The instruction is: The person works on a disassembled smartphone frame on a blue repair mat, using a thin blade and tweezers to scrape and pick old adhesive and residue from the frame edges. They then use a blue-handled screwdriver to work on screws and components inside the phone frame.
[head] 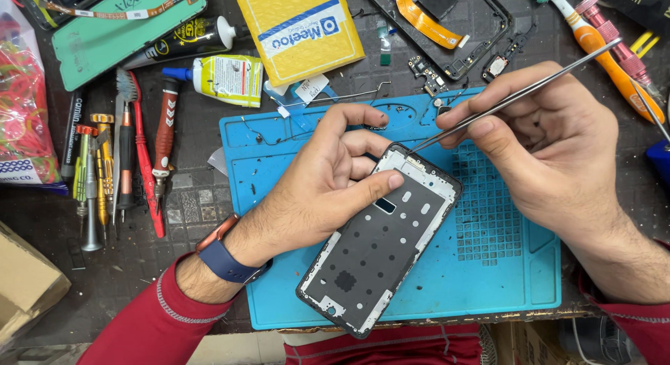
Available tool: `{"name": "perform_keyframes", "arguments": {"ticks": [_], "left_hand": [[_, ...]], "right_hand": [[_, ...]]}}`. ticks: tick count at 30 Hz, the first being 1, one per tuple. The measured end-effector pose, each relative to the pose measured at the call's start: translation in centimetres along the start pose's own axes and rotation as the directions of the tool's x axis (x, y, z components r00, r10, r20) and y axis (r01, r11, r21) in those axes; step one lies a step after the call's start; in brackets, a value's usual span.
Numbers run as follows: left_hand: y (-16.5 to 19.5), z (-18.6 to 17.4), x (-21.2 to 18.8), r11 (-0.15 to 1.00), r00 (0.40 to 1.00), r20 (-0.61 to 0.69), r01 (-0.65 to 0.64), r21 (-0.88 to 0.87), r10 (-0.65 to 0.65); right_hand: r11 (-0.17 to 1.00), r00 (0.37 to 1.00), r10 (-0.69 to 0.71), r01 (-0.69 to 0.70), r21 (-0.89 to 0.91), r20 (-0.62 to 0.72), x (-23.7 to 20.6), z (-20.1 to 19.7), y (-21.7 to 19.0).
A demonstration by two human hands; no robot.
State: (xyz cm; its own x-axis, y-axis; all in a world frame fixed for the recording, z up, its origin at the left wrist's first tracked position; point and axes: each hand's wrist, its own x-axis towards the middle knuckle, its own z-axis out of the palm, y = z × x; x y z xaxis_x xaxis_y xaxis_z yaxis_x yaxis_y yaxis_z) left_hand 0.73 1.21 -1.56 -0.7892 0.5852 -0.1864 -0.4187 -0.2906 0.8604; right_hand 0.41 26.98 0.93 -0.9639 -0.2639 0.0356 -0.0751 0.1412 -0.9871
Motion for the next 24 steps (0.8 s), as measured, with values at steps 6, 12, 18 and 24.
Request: {"name": "perform_keyframes", "arguments": {"ticks": [6,12,18,24], "left_hand": [[-0.02,-0.03,-0.02,0.999,1.0,-0.003,-0.011,0.033,0.011],[0.08,0.06,0.01,0.999,1.0,-0.007,-0.03,0.011,0.03],[0.09,-0.01,-0.24,0.991,0.998,0.005,-0.065,0.114,0.065],[-0.26,-0.16,-0.26,0.985,0.997,-0.007,-0.077,0.157,0.079]], "right_hand": [[1.0,1.0,-0.01,0.01,0.003,-0.003,-0.09,0.02,0.33],[0.993,1.0,0.023,-0.024,0.115,0.009,-0.14,-0.29,0.35],[0.989,1.0,0.02,-0.021,0.15,0.008,0.04,-0.23,0.15],[0.996,0.999,0.0,0.003,0.085,-0.036,0.38,0.28,-0.4]]}}
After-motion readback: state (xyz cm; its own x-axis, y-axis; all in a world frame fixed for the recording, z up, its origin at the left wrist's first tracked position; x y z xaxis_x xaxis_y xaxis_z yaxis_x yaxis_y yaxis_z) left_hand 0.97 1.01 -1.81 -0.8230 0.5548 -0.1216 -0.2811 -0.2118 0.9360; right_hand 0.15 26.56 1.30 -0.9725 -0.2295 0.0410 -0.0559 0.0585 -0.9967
